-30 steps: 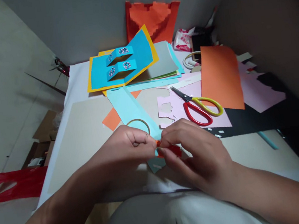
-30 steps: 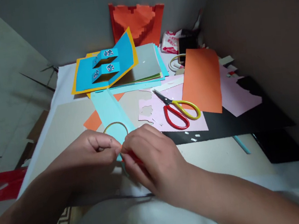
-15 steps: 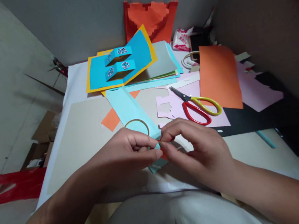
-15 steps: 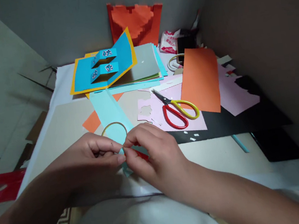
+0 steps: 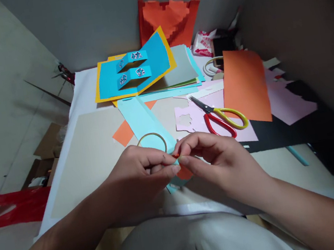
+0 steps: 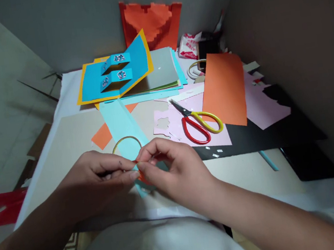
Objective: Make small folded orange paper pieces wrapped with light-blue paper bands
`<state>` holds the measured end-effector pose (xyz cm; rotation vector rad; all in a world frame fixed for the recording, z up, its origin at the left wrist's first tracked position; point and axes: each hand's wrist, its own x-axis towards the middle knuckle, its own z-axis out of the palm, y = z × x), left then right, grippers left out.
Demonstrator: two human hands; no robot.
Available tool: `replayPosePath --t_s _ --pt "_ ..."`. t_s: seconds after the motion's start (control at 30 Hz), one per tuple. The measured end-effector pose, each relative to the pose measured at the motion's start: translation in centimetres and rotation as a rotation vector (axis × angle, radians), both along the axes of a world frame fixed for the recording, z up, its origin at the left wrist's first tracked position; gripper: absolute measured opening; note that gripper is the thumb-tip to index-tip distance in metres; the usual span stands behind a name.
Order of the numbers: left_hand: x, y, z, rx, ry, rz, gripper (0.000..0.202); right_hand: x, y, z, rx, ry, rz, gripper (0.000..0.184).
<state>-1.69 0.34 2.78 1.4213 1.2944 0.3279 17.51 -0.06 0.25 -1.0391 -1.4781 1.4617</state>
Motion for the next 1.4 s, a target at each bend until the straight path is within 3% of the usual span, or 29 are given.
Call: replayPosePath --t_s 0.17,0.4,0.6,0.93,1.13,1.3,1.4 --pt "-0.1 -0.1 0.0 -0.042 0.000 0.028 0.029 -0.1 -0.1 -0.1 0.012 0.020 -0.028 0.004" --pt "0.0 -0.1 0.2 0.064 -0.008 0.022 0.026 -0.1 0.1 -0.1 -0.117 0.094 -0.006 0.008" --pt "0.2 -0.1 -0.1 0.295 0.019 -0.027 0.024 0.0 0.5 -0.4 -0.299 0.241 -0.009 0.027" --pt "-0.1 -0.3 -0.9 0.704 -0.057 -0.183 0.016 0.7 0.9 -0.9 -0.504 0.408 0.171 0.021" --pt "-0.4 -0.5 -0.8 0.763 -0.035 -0.233 0.016 0.9 0.9 -0.6 -0.524 0.453 0.213 0.010" --pt "-0.5 -0.3 -0.9 0.749 -0.024 -0.202 0.015 1.0 0.8 -0.4 -0.540 0.439 0.418 0.025" --pt "-0.4 -0.2 -0.8 0.721 -0.026 -0.138 0.016 0.8 0.8 -0.6 -0.502 0.458 0.384 0.025"
